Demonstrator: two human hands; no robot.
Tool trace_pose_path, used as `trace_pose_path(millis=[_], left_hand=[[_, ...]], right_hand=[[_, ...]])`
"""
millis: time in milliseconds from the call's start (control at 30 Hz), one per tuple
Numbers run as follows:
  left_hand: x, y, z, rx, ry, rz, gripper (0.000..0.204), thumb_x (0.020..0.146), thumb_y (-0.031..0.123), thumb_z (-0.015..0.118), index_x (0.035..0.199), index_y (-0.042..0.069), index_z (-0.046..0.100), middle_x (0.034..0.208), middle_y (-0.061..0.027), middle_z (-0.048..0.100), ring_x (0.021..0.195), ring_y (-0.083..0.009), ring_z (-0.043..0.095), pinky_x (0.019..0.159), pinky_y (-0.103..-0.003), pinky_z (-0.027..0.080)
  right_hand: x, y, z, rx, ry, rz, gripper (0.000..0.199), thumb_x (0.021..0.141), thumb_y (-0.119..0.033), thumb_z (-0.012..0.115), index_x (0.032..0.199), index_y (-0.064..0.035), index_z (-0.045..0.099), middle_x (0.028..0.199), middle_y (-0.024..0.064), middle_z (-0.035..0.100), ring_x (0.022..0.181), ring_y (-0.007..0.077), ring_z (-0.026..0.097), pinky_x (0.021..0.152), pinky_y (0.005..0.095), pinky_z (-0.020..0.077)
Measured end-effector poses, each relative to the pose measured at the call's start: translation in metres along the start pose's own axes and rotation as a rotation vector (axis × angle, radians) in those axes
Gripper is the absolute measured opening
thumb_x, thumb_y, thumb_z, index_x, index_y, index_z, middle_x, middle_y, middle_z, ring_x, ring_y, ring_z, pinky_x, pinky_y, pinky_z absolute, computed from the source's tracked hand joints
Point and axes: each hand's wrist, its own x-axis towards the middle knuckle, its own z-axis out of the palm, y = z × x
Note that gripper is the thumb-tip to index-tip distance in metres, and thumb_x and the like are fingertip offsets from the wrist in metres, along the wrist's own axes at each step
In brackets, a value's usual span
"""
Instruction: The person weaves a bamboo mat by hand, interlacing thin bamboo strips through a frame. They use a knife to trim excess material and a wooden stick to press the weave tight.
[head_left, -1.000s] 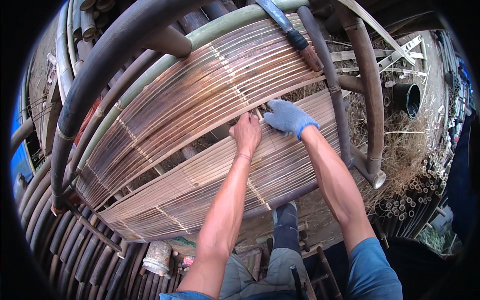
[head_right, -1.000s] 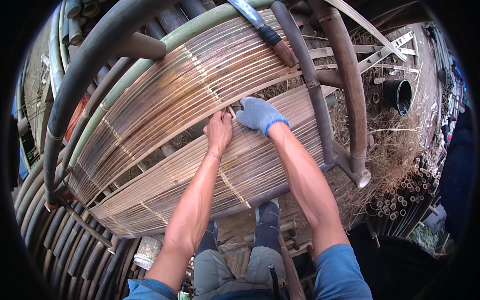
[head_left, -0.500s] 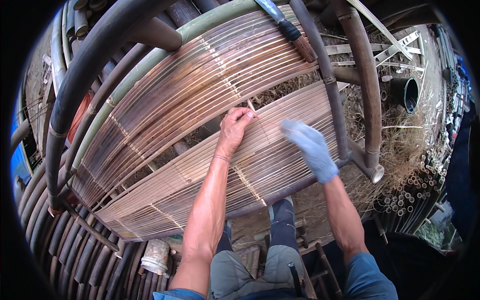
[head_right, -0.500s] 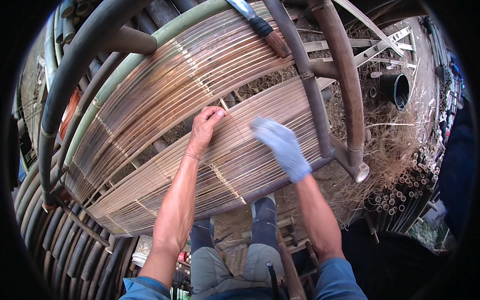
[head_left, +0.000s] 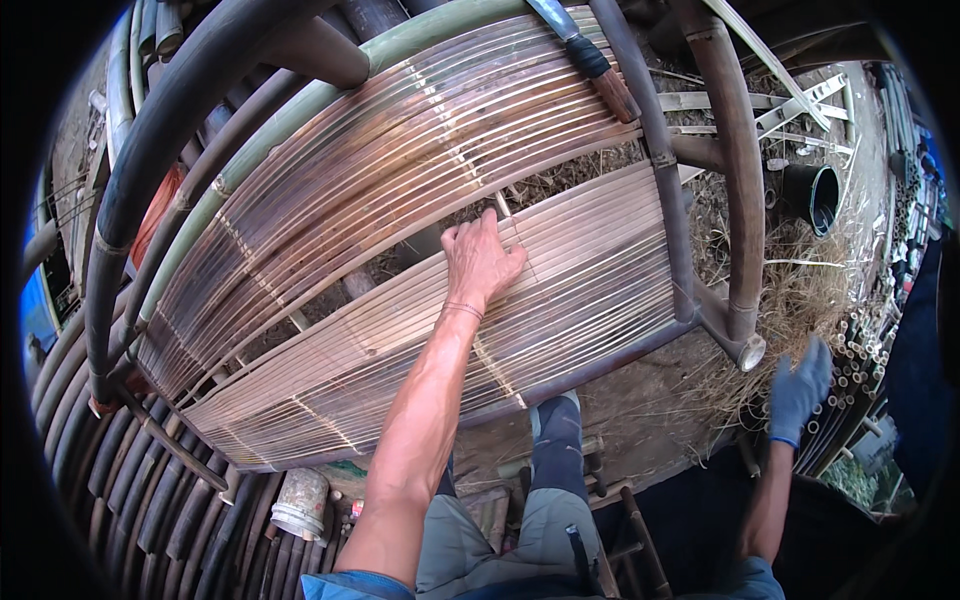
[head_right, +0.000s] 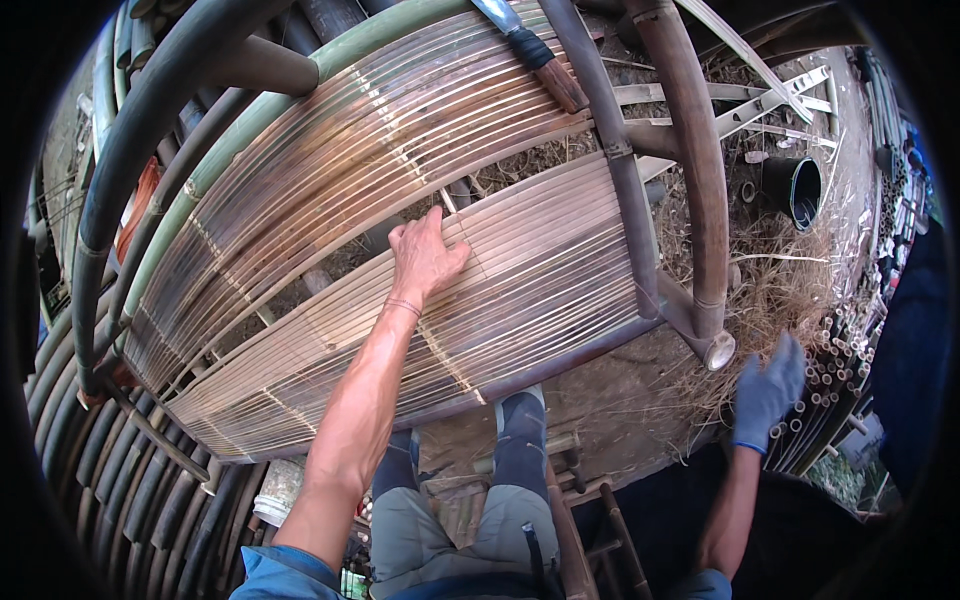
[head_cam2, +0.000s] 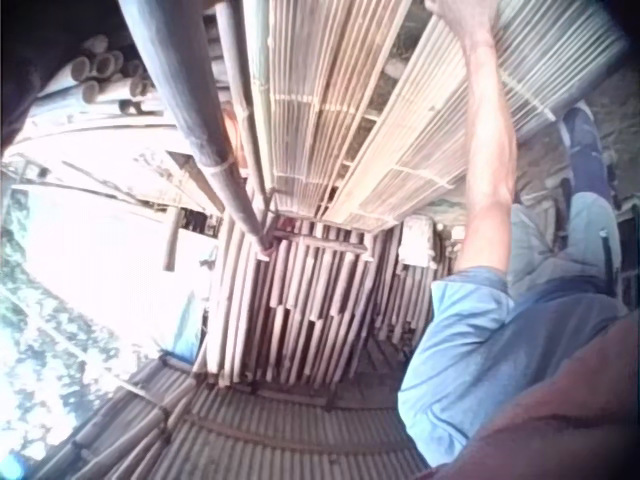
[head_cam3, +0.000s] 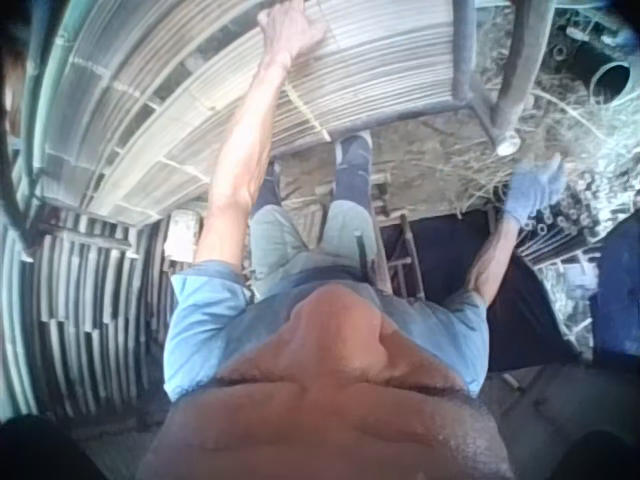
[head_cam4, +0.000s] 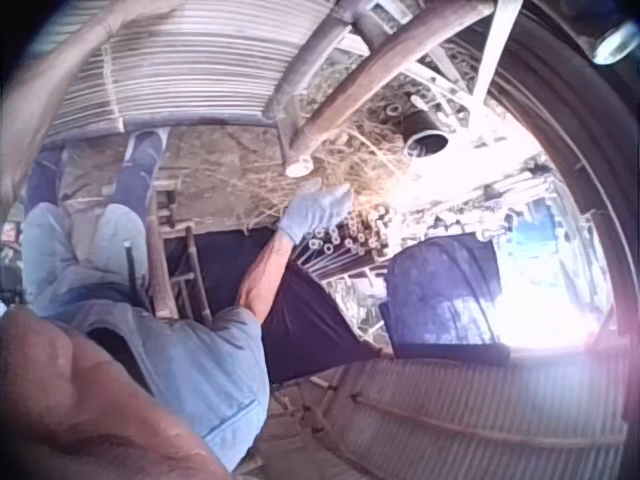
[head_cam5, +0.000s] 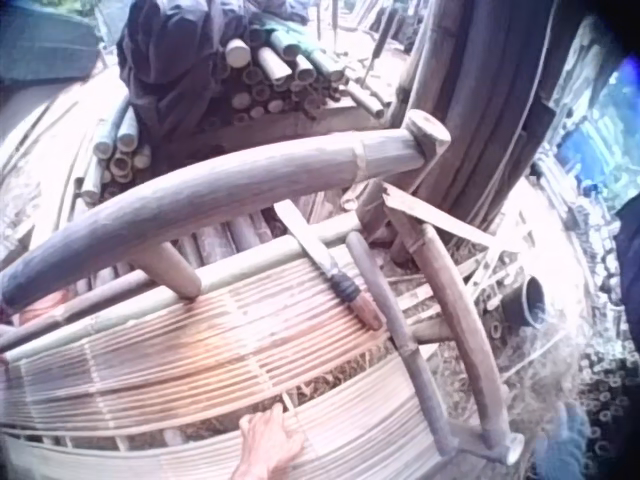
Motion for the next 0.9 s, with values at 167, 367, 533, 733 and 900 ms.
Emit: trace_pose_path(millis=[167, 367, 533, 733, 900], left_hand=[[0.012, 0.006, -0.016, -0.078, -0.202, -0.12, 0.063, 0.072, 0.03, 0.066, 0.127, 0.0, 0.058, 0.106, -0.0238, 0.071, 0.11, -0.0383, 0.063, 0.104, -0.047, 0.033], [0.02, 0.004, -0.021, -0.104, -0.312, -0.158, 0.045, 0.07, 0.029, 0.07, 0.109, 0.006, 0.069, 0.109, -0.0218, 0.072, 0.111, -0.0379, 0.063, 0.102, -0.046, 0.034], [0.008, 0.009, -0.014, -0.028, -0.176, -0.065, 0.06, 0.069, 0.049, 0.083, 0.106, 0.005, 0.069, 0.103, -0.0143, 0.071, 0.106, -0.0314, 0.06, 0.102, -0.045, 0.032], [0.003, 0.005, -0.008, -0.015, -0.121, -0.039, 0.075, 0.06, 0.062, 0.087, 0.105, 0.005, 0.068, 0.101, -0.0124, 0.069, 0.104, -0.0284, 0.058, 0.097, -0.045, 0.033], [0.003, 0.009, -0.007, 0.004, -0.102, -0.074, 0.072, 0.062, 0.06, 0.087, 0.104, 0.005, 0.068, 0.106, -0.0129, 0.062, 0.107, -0.0296, 0.052, 0.094, -0.046, 0.033]], right_hand=[[0.045, -0.252, -0.028, 0.822, -0.041, -0.301, 0.073, 0.08, -0.026, 0.082, 0.144, -0.0066, 0.053, 0.14, 0.0159, 0.056, 0.135, 0.032, 0.044, 0.114, 0.0425, 0.0332], [0.069, -0.371, -0.017, 0.706, -0.247, -0.458, 0.035, 0.09, -0.033, 0.07, 0.116, -0.0094, 0.063, 0.115, 0.0172, 0.064, 0.111, 0.0348, 0.06, 0.094, 0.0459, 0.0481], [0.068, -0.338, -0.019, 1.129, -0.568, -0.648, 0.019, 0.093, -0.023, 0.062, 0.095, -0.0043, 0.064, 0.091, 0.0181, 0.066, 0.086, 0.0351, 0.067, 0.075, 0.045, 0.0561], [0.126, -0.292, -0.085, 1.714, -0.364, -0.367, 0.018, 0.096, -0.009, 0.054, 0.084, -0.0028, 0.066, 0.104, 0.0116, 0.072, 0.106, 0.0291, 0.066, 0.097, 0.0435, 0.0513], [0.146, -0.283, -0.063, 1.123, -0.166, -0.549, 0.027, 0.099, -0.022, 0.053, 0.083, -0.0059, 0.067, 0.094, 0.0123, 0.073, 0.088, 0.0297, 0.072, 0.083, 0.0414, 0.0569]])
